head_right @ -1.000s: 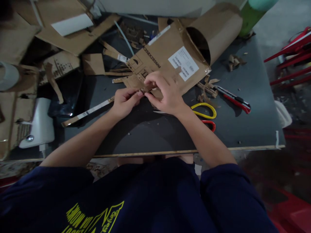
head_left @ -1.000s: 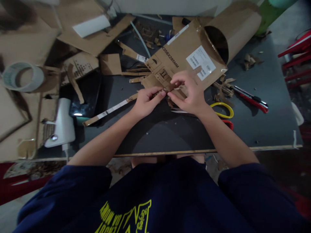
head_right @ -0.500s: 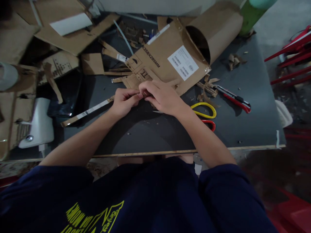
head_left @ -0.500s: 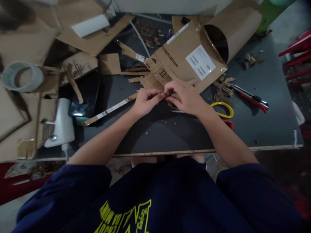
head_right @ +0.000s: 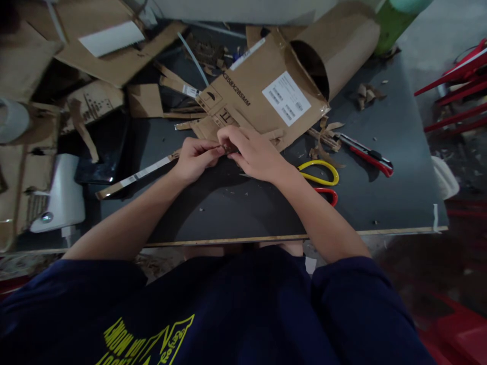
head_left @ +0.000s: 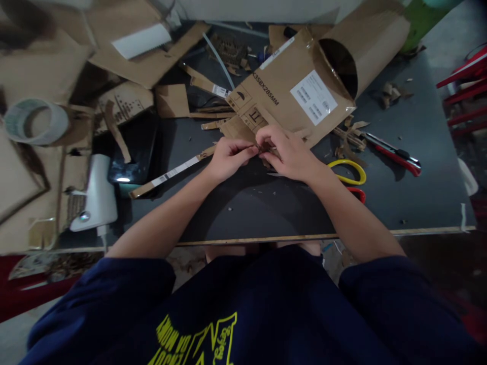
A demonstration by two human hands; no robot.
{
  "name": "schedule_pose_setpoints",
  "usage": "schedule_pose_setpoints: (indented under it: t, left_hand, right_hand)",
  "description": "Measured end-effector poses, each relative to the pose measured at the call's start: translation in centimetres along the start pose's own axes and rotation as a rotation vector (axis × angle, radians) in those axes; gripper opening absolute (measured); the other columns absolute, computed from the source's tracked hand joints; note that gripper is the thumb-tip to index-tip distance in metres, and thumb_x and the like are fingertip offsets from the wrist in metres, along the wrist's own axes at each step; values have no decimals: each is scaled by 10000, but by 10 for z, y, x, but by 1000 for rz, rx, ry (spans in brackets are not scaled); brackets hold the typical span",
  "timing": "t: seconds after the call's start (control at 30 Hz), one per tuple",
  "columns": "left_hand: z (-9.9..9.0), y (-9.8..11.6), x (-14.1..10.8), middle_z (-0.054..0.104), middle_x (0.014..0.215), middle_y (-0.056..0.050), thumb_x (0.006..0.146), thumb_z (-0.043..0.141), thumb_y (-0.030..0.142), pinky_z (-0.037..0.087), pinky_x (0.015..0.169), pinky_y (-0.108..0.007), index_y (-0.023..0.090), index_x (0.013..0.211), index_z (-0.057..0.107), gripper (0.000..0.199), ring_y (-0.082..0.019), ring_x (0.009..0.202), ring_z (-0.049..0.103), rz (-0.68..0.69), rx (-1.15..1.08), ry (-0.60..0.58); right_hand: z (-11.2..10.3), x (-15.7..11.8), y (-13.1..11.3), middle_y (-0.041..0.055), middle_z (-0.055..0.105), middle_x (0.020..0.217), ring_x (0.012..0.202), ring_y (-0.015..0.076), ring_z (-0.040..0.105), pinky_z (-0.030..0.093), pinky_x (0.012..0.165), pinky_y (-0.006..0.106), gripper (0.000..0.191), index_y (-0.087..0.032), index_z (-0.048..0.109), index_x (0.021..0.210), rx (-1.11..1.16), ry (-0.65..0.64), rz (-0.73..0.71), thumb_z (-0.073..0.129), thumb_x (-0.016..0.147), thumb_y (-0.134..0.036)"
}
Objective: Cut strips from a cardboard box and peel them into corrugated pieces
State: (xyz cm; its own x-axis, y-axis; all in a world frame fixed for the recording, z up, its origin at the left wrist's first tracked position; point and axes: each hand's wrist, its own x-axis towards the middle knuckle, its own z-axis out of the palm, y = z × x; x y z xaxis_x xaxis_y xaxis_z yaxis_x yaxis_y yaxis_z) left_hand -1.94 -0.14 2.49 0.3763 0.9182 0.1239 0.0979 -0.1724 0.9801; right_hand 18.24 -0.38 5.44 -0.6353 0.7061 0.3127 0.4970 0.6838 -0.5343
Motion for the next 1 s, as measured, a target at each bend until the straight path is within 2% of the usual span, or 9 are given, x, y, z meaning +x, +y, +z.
schedule_pose_setpoints:
  t: [0.13, 0.3, 0.5, 0.73, 0.9, 1.0]
  left_hand:
    - [0, -3, 0, 416, 426, 58, 821, 656, 384, 209, 424, -223, 144, 696, 726, 279, -50, 402, 302, 29, 31, -36]
    - [0, -2, 2, 432, 420, 52, 787, 684, 380, 214, 413, -222, 161, 623, 669, 274, -50, 383, 295, 21, 8, -69]
    - [-1, 1, 2, 450, 430, 52, 789, 671, 347, 223, 420, -217, 152, 633, 670, 249, -44, 386, 302, 22, -2, -104]
    - [-1, -1, 1, 412, 429, 63, 796, 677, 365, 204, 423, -219, 142, 682, 700, 251, -43, 402, 301, -41, -49, -68]
    - [0, -5, 2, 374, 429, 72, 825, 698, 404, 185, 420, -228, 152, 686, 691, 288, -46, 400, 267, -10, -144, -35]
    - [2, -3, 0, 385, 452, 62, 870, 682, 481, 200, 428, -230, 158, 689, 683, 371, -53, 415, 275, 72, -99, 10]
  right_hand:
    - [-1, 0, -2, 17, 603, 999, 872, 183, 563, 442, 754, 330, 327, -256, 455, 1039, 20, -42, 10, 540, 817, -32]
    - [0, 1, -3, 7, 573, 937, 852, 180, 523, 398, 746, 320, 304, -254, 444, 986, 14, -94, -28, 525, 814, -17]
    - [1, 1, 0, -17, 520, 862, 779, 152, 480, 388, 713, 299, 295, -250, 445, 966, 79, -88, -44, 548, 811, -21]
    - [3, -3, 6, -39, 551, 893, 677, 113, 485, 449, 641, 275, 382, -278, 471, 1093, 198, 30, 49, 664, 824, -87]
    - [10, -4, 11, -16, 606, 949, 736, 133, 559, 537, 689, 308, 293, -283, 527, 1092, 167, 143, -7, 677, 865, -177]
    - [10, -4, 10, -4, 617, 933, 788, 151, 605, 581, 731, 333, 273, -279, 543, 1109, 117, 236, -40, 680, 875, -248]
